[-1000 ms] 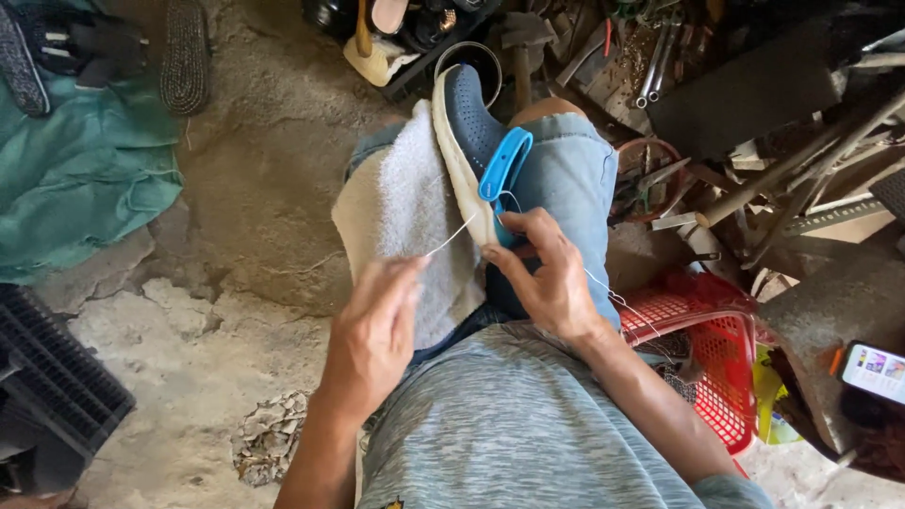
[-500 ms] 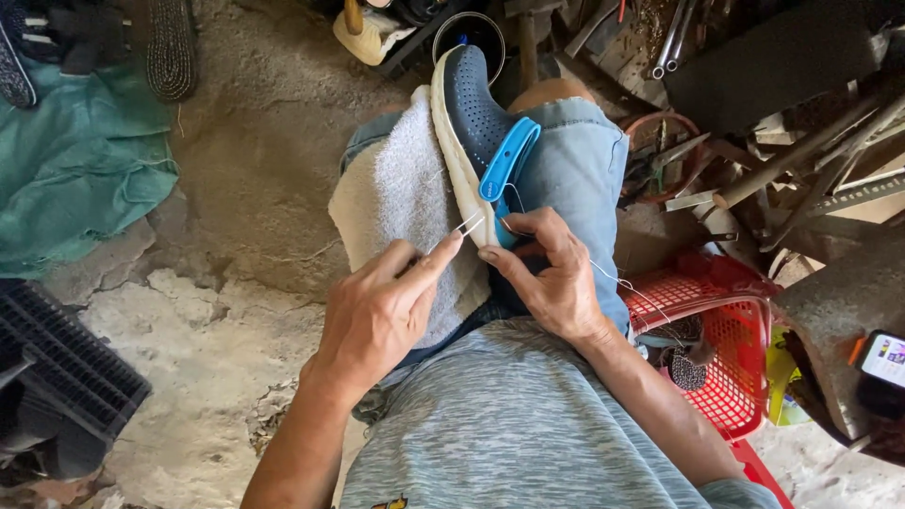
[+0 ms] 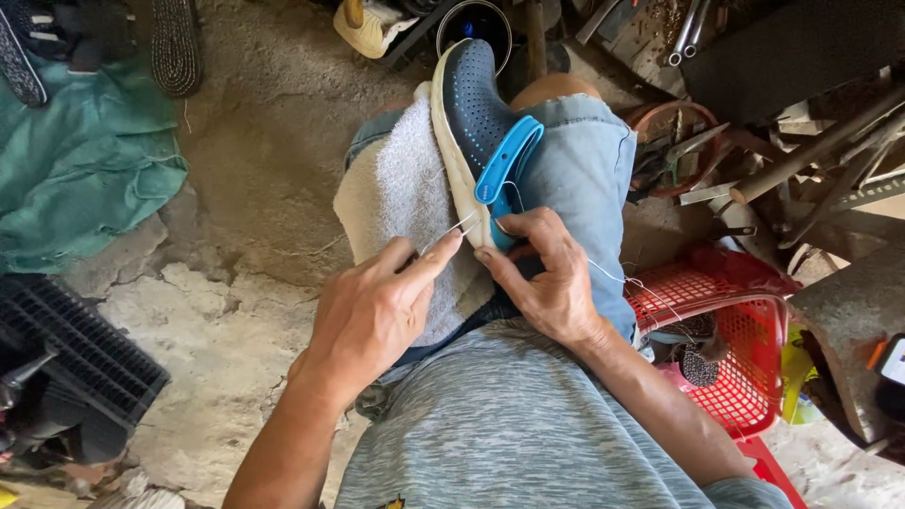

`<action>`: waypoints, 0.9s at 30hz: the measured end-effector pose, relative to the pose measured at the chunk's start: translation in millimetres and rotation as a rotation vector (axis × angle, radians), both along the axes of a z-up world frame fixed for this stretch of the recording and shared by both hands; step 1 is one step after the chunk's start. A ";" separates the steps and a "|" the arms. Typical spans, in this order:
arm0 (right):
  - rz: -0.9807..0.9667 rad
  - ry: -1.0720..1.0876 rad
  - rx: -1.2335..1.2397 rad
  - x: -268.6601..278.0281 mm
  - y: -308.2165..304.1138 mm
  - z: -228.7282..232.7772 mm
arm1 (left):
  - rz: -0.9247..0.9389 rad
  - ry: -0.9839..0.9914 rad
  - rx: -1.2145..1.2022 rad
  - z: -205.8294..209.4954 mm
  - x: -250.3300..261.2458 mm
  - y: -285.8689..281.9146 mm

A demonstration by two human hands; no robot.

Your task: Hand-sewing a blue clog shoe to repair or reinforce the sole attachment.

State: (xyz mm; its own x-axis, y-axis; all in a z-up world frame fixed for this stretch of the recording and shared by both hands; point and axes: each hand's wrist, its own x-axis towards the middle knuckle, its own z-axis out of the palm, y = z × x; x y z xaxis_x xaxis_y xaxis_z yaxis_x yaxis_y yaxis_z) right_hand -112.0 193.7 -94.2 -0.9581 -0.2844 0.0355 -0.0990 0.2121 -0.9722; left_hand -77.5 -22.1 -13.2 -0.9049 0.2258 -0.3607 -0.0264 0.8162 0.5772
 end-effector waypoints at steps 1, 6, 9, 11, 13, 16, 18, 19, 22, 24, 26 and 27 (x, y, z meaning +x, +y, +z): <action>-0.003 -0.002 -0.003 0.3 -1.5 0.4 | -0.003 -0.002 -0.003 3.8 -3.3 0.5; -0.029 0.049 0.038 3.5 -5.4 -4.2 | -0.053 -0.057 -0.109 13.3 -16.8 4.3; -0.035 0.094 0.101 3.0 -4.2 -1.9 | -0.101 -0.144 -0.129 17.8 -25.8 7.9; -0.040 0.101 0.109 1.3 -3.6 -1.6 | -0.128 -0.165 -0.148 18.2 -31.5 10.9; -0.042 0.106 0.115 2.4 -3.9 -2.8 | -0.153 -0.189 -0.169 21.3 -35.8 14.2; -0.030 0.120 0.140 3.7 -2.7 -7.1 | -0.209 -0.251 -0.258 24.2 -42.3 22.5; -0.025 0.139 0.169 3.8 -3.2 -8.8 | -0.217 -0.292 -0.269 20.5 -44.3 25.9; -0.029 0.138 0.165 4.2 -3.6 -10.9 | -0.220 -0.293 -0.274 18.9 -47.5 29.3; 0.004 0.147 0.204 4.8 -3.4 -14.7 | -0.196 -0.275 -0.240 16.1 -53.8 39.4; 0.007 0.155 0.211 3.1 -3.0 -13.9 | -0.166 -0.215 -0.246 17.8 -54.3 44.4; 0.013 0.160 0.206 2.3 0.0 -16.2 | -0.142 -0.080 -0.209 4.4 -49.1 34.7; 0.023 0.166 0.196 0.4 -0.6 -16.9 | -0.112 0.056 -0.174 -1.2 -47.3 28.0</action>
